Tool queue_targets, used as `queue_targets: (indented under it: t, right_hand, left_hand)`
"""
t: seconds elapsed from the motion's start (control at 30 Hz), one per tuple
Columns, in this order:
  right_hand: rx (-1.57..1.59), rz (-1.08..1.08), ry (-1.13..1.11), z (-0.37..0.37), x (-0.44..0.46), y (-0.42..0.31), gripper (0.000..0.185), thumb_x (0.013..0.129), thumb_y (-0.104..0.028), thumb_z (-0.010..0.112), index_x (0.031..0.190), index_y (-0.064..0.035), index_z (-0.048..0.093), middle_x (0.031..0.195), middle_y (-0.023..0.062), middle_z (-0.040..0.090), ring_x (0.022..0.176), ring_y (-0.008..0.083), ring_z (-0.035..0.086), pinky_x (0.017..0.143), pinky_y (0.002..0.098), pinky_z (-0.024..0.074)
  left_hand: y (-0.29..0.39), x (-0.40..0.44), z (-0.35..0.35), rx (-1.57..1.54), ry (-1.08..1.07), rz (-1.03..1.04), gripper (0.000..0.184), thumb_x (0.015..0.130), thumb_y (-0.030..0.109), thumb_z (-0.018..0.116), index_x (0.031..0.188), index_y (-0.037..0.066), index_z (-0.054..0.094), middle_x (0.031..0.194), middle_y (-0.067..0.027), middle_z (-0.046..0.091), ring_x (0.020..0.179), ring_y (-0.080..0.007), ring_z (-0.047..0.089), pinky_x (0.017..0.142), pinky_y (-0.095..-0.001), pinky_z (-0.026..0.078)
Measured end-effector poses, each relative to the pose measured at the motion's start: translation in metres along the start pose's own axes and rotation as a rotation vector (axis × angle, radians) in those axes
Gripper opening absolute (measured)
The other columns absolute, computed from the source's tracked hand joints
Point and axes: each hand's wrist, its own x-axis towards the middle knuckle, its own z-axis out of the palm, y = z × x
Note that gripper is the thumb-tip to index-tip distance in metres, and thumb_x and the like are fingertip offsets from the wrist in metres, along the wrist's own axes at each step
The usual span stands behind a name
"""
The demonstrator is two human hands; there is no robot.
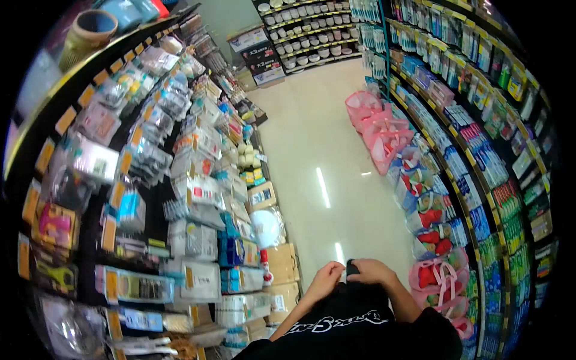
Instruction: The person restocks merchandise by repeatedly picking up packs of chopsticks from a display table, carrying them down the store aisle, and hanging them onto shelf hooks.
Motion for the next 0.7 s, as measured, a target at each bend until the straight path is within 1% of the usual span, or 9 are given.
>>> queue_targets:
  t: [0.1,0.13,0.23,0.27,0.33,0.47,0.53,0.63,0.7]
  right_hand:
    - [0.028,-0.178,0.258,-0.075,0.072,0.007,0.052,0.085,-0.037,0.062,0.118,0.0022,0.056,0.11,0.0239,0.062,0.101,0.039,0.059,0.088,0.0436,0.0468]
    - [-0.02,-0.194,0.223,-0.106,0.092,0.004,0.051,0.086,-0.036,0.062,0.119,0.0023,0.056,0.109,0.0236,0.062,0.101,0.0389,0.059,0.088,0.0435,0.0469]
    - [-0.046,-0.307,0.217,-0.178,0.153,-0.019,0.047,0.088,-0.033,0.059,0.118,0.0022,0.056,0.108,0.0227,0.063,0.1,0.0386,0.059,0.086,0.0431,0.0473]
    - [0.022,-0.39,0.273,-0.188,0.178,-0.016,0.045,0.089,-0.032,0.058,0.118,0.0016,0.057,0.107,0.0224,0.063,0.099,0.0385,0.059,0.085,0.043,0.0475]
    - [0.149,-0.5,0.286,-0.195,0.236,-0.003,0.036,0.091,-0.031,0.055,0.108,0.0005,0.059,0.097,0.0217,0.063,0.09,0.0381,0.06,0.077,0.0427,0.0476]
    - [0.226,-0.399,0.297,-0.224,0.322,0.008,0.039,0.092,-0.037,0.055,0.097,0.0018,0.058,0.086,0.0215,0.061,0.079,0.0373,0.059,0.069,0.0418,0.0459]
    - [0.194,-0.354,0.11,-0.268,0.348,-0.001,0.043,0.092,-0.041,0.055,0.1,0.0015,0.059,0.088,0.0218,0.061,0.079,0.0362,0.059,0.069,0.0421,0.0459]
    - [0.266,-0.276,-0.011,-0.329,0.401,0.008,0.052,0.091,-0.046,0.057,0.109,0.0026,0.059,0.097,0.0226,0.064,0.088,0.0344,0.063,0.076,0.0407,0.0488]
    - [0.385,-0.258,0.067,-0.368,0.439,0.02,0.055,0.091,-0.047,0.058,0.113,0.0035,0.059,0.101,0.0229,0.064,0.093,0.0342,0.063,0.08,0.0395,0.0497]
  left_hand:
    - [0.056,0.054,-0.028,0.213,-0.129,0.239,0.022,0.097,0.021,0.054,0.107,0.003,0.06,0.07,-0.0014,0.054,0.065,-0.0093,0.051,0.06,-0.0248,0.043]
    - [0.067,0.075,-0.042,0.232,-0.109,0.2,0.024,0.096,0.022,0.056,0.11,0.003,0.059,0.074,-0.0022,0.057,0.069,-0.0095,0.054,0.063,-0.0244,0.044]
    - [0.09,0.137,-0.077,0.11,0.118,0.207,0.021,0.098,0.021,0.054,0.109,0.004,0.059,0.072,0.0001,0.054,0.067,-0.0079,0.051,0.062,-0.0235,0.044]
    - [0.085,0.162,-0.094,-0.142,0.084,0.148,0.019,0.098,0.02,0.054,0.108,0.005,0.058,0.079,-0.0001,0.056,0.073,-0.0083,0.053,0.066,-0.0242,0.046]
    - [0.092,0.202,-0.129,-0.195,0.049,0.181,0.019,0.098,0.02,0.054,0.108,0.004,0.058,0.082,-0.0005,0.057,0.076,-0.0087,0.054,0.069,-0.0247,0.047]
    - [0.105,0.296,-0.206,-0.125,-0.026,0.175,0.019,0.099,0.018,0.053,0.109,0.003,0.058,0.086,-0.0007,0.059,0.081,-0.0098,0.056,0.076,-0.0253,0.047]
    - [0.108,0.346,-0.246,-0.119,-0.027,0.167,0.026,0.097,0.02,0.056,0.115,0.002,0.055,0.083,-0.0038,0.061,0.08,-0.012,0.058,0.074,-0.0261,0.048]
    - [0.145,0.427,-0.296,0.296,0.209,0.08,0.037,0.094,0.026,0.058,0.12,0.001,0.051,0.081,-0.0091,0.064,0.078,-0.0159,0.062,0.072,-0.0288,0.049]
    - [0.198,0.476,-0.325,0.479,0.169,0.079,0.045,0.093,0.032,0.058,0.122,-0.001,0.049,0.082,-0.0149,0.065,0.08,-0.0275,0.065,0.073,-0.0361,0.05]
